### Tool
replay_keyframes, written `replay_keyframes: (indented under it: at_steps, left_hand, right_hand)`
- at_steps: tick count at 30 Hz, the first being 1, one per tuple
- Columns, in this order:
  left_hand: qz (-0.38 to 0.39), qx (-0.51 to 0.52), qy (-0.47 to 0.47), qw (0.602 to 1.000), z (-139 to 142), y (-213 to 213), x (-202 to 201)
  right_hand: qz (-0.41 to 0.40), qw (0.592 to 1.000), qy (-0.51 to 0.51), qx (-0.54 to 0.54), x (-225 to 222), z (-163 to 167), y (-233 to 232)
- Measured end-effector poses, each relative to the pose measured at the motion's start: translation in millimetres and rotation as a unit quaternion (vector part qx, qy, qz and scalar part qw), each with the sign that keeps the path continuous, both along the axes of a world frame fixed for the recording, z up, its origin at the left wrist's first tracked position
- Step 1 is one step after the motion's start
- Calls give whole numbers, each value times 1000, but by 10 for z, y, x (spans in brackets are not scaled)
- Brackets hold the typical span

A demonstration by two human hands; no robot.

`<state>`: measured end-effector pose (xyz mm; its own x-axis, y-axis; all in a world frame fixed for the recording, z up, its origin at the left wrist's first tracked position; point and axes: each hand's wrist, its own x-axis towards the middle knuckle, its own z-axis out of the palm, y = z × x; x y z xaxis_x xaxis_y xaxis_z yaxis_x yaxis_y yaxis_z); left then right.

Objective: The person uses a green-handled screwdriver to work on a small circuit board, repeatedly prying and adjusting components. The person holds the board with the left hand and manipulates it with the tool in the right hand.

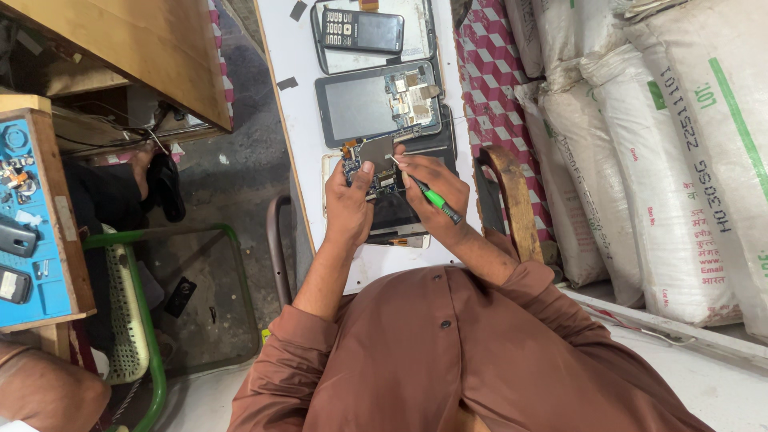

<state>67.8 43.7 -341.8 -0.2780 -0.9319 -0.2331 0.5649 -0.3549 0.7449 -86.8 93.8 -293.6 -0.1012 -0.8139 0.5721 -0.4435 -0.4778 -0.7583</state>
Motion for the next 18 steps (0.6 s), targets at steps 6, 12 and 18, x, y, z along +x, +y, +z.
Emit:
replay_keyframes:
  at_steps: [6,12,18]
  left_hand:
    - [6,-5,5,1000,24,2,-7]
    - [9,-3,-5,1000,39,-9,-3]
    - [7,-6,-22,1000,47,-11,16]
  right_hand:
    - [1,1000,-21,16,-6,-47,6]
    - [13,1000,-22,18,-23,-31,11]
    - [21,999,-31,13,-28,-25,-10]
